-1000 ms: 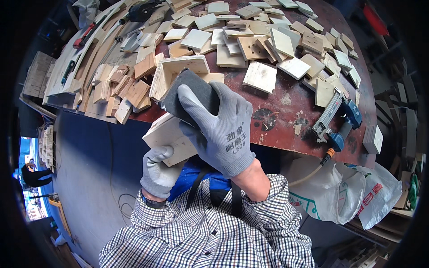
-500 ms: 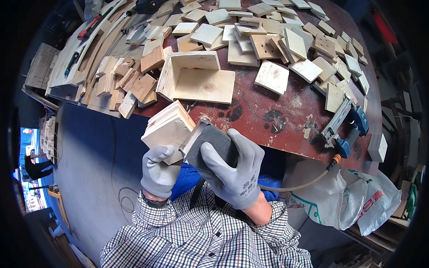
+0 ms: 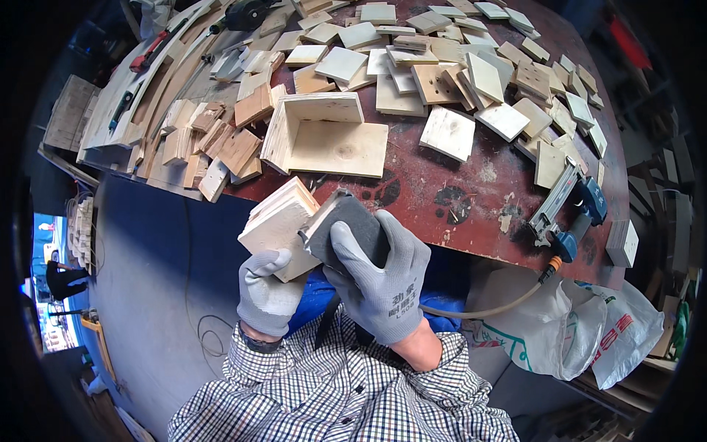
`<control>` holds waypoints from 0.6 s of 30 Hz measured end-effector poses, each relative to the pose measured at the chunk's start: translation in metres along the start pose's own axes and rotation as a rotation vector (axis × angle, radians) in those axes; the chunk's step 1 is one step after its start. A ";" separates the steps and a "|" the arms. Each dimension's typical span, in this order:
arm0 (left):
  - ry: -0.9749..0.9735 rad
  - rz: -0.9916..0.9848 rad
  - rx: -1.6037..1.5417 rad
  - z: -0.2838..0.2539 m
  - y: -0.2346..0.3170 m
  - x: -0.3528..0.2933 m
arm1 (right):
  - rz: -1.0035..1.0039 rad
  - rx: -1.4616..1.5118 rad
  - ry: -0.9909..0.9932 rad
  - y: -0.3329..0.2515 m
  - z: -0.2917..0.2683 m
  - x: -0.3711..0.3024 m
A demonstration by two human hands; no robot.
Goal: The person assembles small wooden boxes by stacking cut pieces and securing them with a nail gun. They then sand the edges of the assembled boxes with a sanding block.
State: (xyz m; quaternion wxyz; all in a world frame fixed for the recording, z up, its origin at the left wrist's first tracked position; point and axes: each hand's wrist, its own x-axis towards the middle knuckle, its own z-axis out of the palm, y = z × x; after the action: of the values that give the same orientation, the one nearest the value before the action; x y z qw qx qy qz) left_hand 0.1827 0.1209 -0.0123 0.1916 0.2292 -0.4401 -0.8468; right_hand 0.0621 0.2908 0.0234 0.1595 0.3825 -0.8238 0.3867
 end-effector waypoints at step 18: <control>0.079 -0.221 -0.114 0.047 0.028 -0.006 | -0.108 0.132 0.119 0.011 -0.009 0.071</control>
State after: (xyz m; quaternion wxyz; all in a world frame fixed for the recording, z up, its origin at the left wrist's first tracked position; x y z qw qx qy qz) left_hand 0.1652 0.1398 0.0367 0.1270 0.2984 -0.3554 -0.8766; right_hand 0.0066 0.2664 0.0633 0.2031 0.4124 -0.7637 0.4532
